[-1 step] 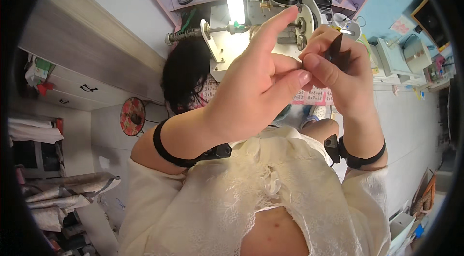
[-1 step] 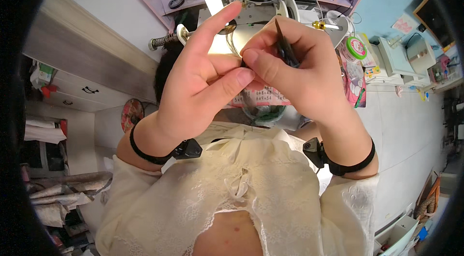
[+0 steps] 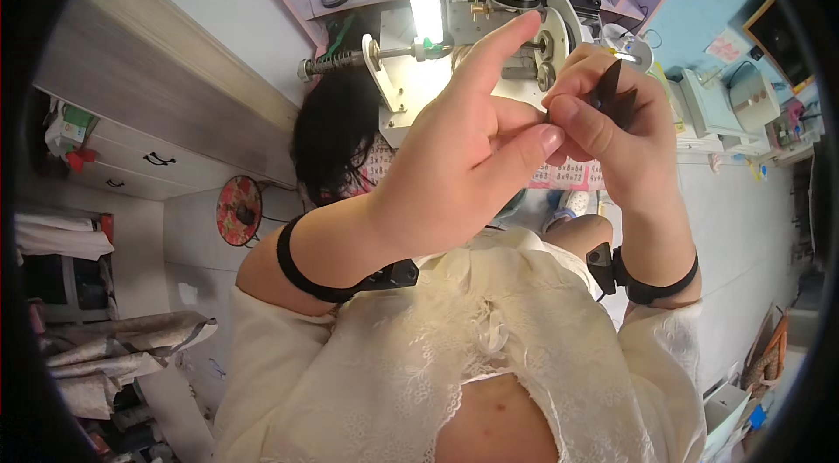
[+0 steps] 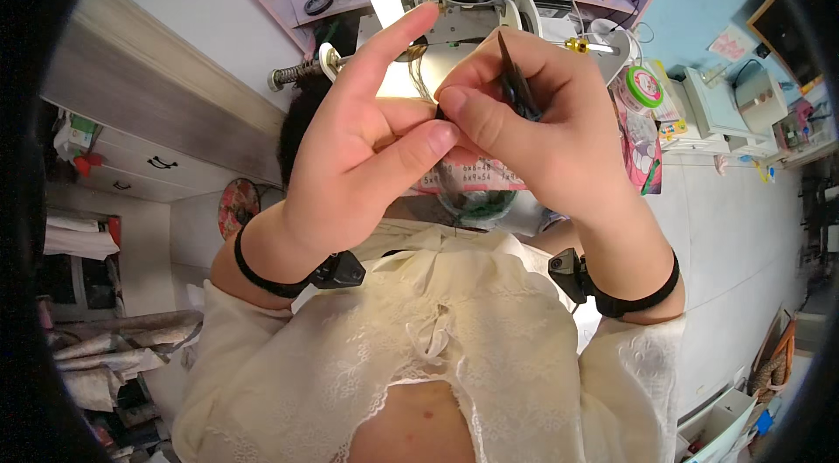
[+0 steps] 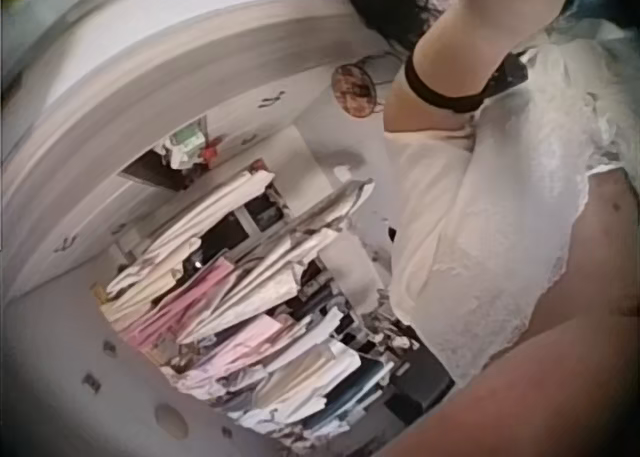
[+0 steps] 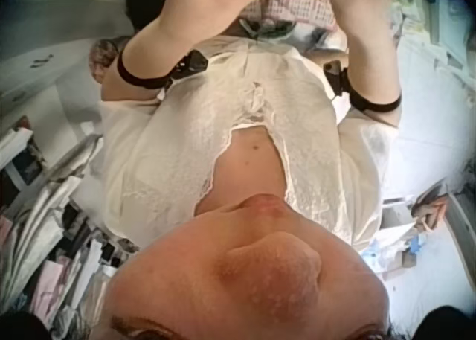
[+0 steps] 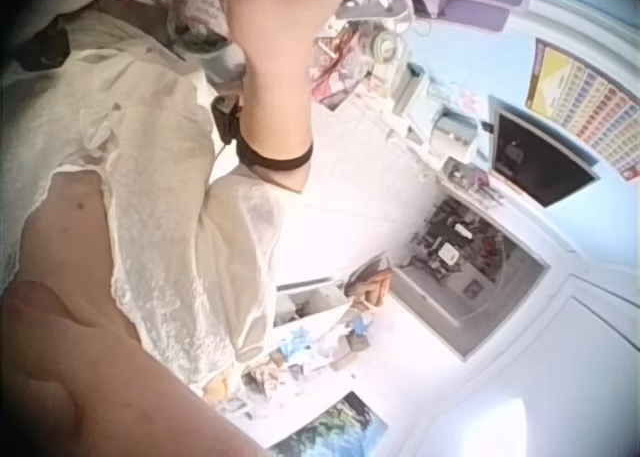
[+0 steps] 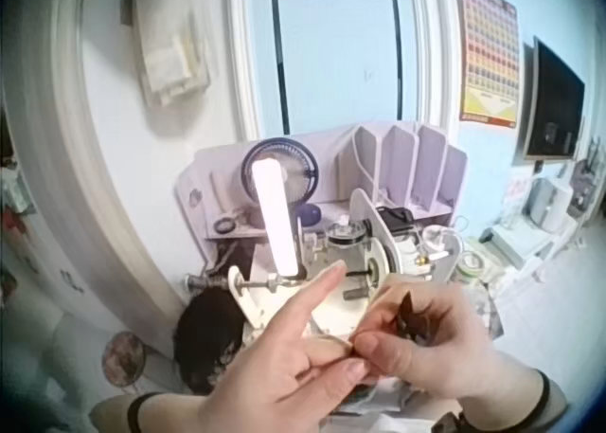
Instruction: Operating a small tabletop winding machine and using hand tools to adjust or cut wire.
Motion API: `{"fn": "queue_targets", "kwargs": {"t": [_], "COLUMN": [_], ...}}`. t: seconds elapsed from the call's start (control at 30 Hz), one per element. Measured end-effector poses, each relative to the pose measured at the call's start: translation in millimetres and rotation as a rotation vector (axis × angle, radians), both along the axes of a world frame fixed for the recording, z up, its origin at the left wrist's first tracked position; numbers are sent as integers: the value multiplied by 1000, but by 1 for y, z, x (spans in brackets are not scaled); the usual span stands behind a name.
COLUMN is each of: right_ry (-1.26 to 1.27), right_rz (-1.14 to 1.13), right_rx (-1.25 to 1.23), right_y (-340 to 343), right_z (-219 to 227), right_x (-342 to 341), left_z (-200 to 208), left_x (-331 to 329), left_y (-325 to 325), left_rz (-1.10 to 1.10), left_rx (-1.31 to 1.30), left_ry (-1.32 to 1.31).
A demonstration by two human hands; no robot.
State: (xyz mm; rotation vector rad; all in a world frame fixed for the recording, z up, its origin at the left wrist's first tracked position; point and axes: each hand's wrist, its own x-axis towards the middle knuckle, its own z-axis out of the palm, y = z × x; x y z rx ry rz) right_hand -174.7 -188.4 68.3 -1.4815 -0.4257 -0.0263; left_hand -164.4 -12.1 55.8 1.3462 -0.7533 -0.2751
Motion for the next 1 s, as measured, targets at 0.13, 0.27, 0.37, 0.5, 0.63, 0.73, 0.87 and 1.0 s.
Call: {"fn": "queue_targets", "kwargs": {"t": [0.13, 0.27, 0.37, 0.5, 0.63, 0.73, 0.87, 1.0], "right_ry": [-27, 20, 3, -46, 10, -30, -127, -213], "right_rz": [-16, -27, -1, 25, 51, 67, -60, -161], "right_rx": [-14, 51, 15, -35, 69, 90, 52, 6], "right_y": [0, 1, -2, -3, 2, 3, 3, 1], "right_z": [0, -2, -3, -4, -6, -10, -19, -24], "right_x": [2, 2, 4, 8, 11, 13, 11, 5], "left_z": [-1, -1, 0, -3, -7, -6, -6, -9], "left_x": [3, 4, 5, 9, 18, 17, 15, 15], "left_y": [1, 1, 2, 4, 7, 7, 7, 8], "left_rz": [-25, -9, -11, -59, -116, -70, 12, 111], "left_rx": [-82, -77, -51, -85, -268, -229, -226, -154], "left_ry": [48, 52, 20, 89, 321, 314, 193, -7]}}
